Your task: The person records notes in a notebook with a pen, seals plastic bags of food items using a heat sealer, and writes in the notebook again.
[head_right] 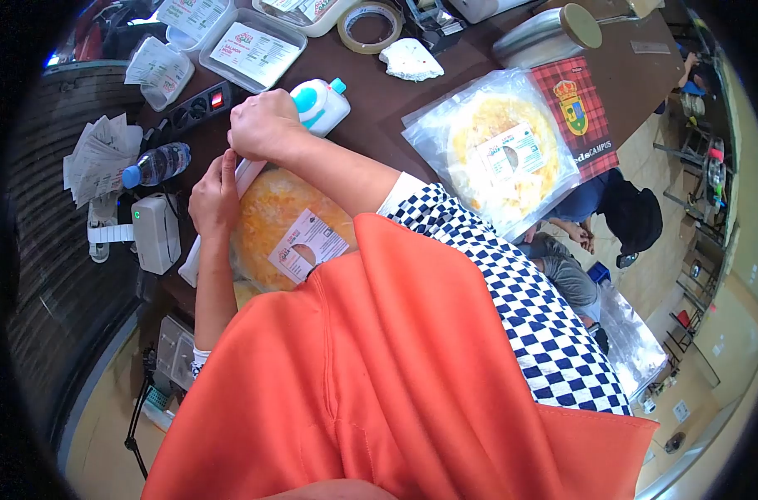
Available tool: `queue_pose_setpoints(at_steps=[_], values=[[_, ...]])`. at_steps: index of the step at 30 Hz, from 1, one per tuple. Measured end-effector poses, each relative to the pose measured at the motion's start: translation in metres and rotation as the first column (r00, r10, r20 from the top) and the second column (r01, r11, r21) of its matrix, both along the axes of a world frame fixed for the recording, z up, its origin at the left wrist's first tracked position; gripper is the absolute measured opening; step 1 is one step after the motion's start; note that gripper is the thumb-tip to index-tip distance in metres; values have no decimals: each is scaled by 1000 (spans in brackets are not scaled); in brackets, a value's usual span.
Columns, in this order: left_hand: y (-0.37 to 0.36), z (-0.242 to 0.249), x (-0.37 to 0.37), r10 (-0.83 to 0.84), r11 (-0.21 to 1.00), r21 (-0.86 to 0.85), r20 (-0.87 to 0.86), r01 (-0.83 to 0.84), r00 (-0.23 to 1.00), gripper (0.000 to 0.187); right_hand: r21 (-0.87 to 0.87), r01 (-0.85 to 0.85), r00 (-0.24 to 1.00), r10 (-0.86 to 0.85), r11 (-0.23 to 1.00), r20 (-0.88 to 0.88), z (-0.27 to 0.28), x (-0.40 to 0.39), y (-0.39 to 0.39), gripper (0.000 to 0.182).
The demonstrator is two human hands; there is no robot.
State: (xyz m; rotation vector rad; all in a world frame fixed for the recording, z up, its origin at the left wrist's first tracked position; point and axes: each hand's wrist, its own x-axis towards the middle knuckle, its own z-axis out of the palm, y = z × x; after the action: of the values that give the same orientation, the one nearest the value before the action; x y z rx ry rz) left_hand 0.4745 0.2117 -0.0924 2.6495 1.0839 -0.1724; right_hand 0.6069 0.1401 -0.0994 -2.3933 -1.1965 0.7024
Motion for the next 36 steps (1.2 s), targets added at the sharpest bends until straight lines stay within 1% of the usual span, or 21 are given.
queue_pose_setpoints(at_steps=[6,9,13,14,15,17,19,21,22,23,27,29,30,32,33,35,36], values=[[0,2,1,24,999,-32,-47,-25,999,59,6,-6,1000,6,1000,-20,2,2,-2,35],[-1,1,1,30,999,-33,-35,-31,999,59,-15,-10,999,10,1000,-36,6,3,-2,32],[0,-4,0,10,1000,26,-19,-10,1000,56,-29,-19,998,17,999,-53,7,3,-3,29],[0,-3,0,9,1000,23,-15,-9,1000,56,3,-22,999,22,1000,-43,4,3,-3,35],[-1,-3,0,11,1000,22,-13,-10,1000,56,11,-20,999,20,1000,-44,2,3,-3,35],[-1,-4,0,9,999,33,-4,-9,1000,56,7,-25,999,26,1000,-29,3,3,-3,28],[0,-5,-1,25,998,51,1,-25,1000,55,31,-16,1000,17,999,-25,1,3,-4,28],[2,-7,-2,-7,999,39,5,7,1000,55,72,-3,1000,4,997,-13,-1,2,-4,28],[1,-3,0,6,1000,14,-68,-5,998,52,89,4,1000,-6,996,14,-5,2,-3,28],[0,-1,0,36,999,28,-80,-34,996,52,106,9,999,-13,994,39,-7,0,-2,29],[-2,3,1,45,999,22,-42,-44,998,52,123,-4,996,-6,992,83,-12,-2,0,33],[-2,1,0,56,998,14,-32,-56,998,51,128,14,994,-27,992,103,-11,-4,0,32],[-2,0,0,54,998,13,-5,-54,999,51,132,-4,994,-10,991,105,-13,-6,-1,32],[-5,3,0,66,997,26,25,-67,997,49,249,8,962,-75,968,261,-21,-12,-2,32],[-5,2,-1,78,996,38,39,-80,996,49,262,-8,960,-67,965,273,-22,-12,-3,32],[-4,0,-3,54,997,54,134,-62,989,48,300,-26,951,-69,953,301,-23,-11,-2,32],[-4,1,-5,57,998,-8,206,-56,977,40,340,-33,954,-72,940,290,-22,-11,-3,28]])
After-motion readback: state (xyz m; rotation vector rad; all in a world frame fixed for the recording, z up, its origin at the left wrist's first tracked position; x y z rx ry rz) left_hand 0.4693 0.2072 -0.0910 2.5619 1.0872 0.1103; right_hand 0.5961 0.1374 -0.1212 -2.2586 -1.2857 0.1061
